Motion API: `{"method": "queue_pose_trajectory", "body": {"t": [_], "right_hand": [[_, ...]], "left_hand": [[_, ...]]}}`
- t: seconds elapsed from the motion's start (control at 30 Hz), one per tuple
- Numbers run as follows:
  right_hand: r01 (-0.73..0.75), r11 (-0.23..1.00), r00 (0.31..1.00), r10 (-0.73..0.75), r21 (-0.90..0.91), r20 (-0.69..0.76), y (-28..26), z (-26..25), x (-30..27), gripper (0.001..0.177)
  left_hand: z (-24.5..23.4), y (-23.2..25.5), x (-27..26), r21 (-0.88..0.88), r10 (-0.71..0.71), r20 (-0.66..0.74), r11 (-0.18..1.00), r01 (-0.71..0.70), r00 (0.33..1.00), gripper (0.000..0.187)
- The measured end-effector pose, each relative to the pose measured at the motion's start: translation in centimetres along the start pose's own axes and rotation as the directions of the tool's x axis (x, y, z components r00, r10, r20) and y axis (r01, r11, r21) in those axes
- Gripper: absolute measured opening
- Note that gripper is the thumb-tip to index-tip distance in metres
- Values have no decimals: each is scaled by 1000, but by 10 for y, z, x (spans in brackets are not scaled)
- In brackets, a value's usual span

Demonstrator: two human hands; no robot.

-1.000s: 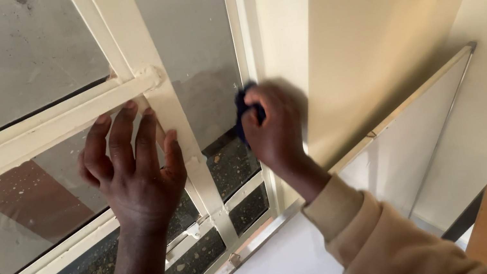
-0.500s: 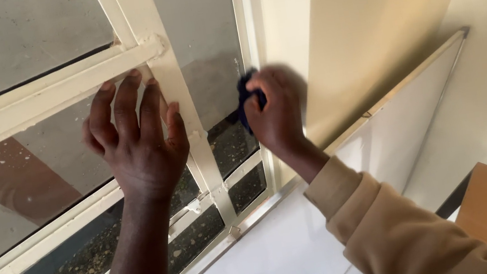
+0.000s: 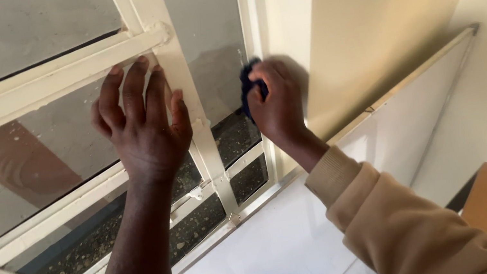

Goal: The person sprays a blue cleaning solution onto a dark cloth and wipes the glass panes and white frame of a multi-pane window. They repeatedly apply solution and wipe different sections of the window, focusing on the frame edges and glass surfaces.

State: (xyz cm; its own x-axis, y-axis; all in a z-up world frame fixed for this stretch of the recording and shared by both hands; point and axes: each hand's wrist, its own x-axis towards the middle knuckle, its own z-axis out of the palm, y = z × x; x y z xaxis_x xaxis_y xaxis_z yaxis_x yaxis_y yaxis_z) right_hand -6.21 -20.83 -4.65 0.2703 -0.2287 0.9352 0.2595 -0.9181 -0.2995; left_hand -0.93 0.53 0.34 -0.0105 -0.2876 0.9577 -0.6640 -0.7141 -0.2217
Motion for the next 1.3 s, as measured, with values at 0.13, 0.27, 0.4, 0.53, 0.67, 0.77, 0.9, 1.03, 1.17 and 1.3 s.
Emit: {"method": "queue_pose_trajectory", "body": {"t": [0.13,0.27,0.4,0.53,0.67,0.77,0.9,1.03,1.17,1.3], "right_hand": [[-62,998,996,62,-1,58,-4,-5,-13,22],[2,1000,999,-3,4,40,-6,-13,12,22],[110,993,993,-111,-45,-35,-3,-15,18,20],[44,999,998,-43,-19,39,0,-16,-11,20],[33,999,997,-36,43,71,0,-20,-6,19],[97,991,995,-98,91,2,0,-23,10,21],[93,995,995,-93,32,19,7,-16,3,23],[67,997,995,-69,36,67,4,-22,-7,18],[101,994,995,-101,37,6,0,-19,12,19],[50,998,999,-50,43,-1,-1,-9,17,23]], "left_hand": [[-2,3,1,25,17,-58,1000,-16,998,31],[0,4,2,45,17,-36,999,-15,999,28],[6,2,0,74,26,-24,997,-24,999,29],[4,4,1,92,16,0,996,-16,1000,30],[13,1,-1,114,23,6,993,-23,1000,39],[11,4,-3,123,5,42,992,-10,999,47],[11,3,-2,140,-2,72,990,-8,997,54],[8,5,-1,114,11,53,993,-17,999,51],[10,2,-2,145,18,67,989,-28,998,50],[16,-3,-5,141,3,82,990,-15,997,52]]}}
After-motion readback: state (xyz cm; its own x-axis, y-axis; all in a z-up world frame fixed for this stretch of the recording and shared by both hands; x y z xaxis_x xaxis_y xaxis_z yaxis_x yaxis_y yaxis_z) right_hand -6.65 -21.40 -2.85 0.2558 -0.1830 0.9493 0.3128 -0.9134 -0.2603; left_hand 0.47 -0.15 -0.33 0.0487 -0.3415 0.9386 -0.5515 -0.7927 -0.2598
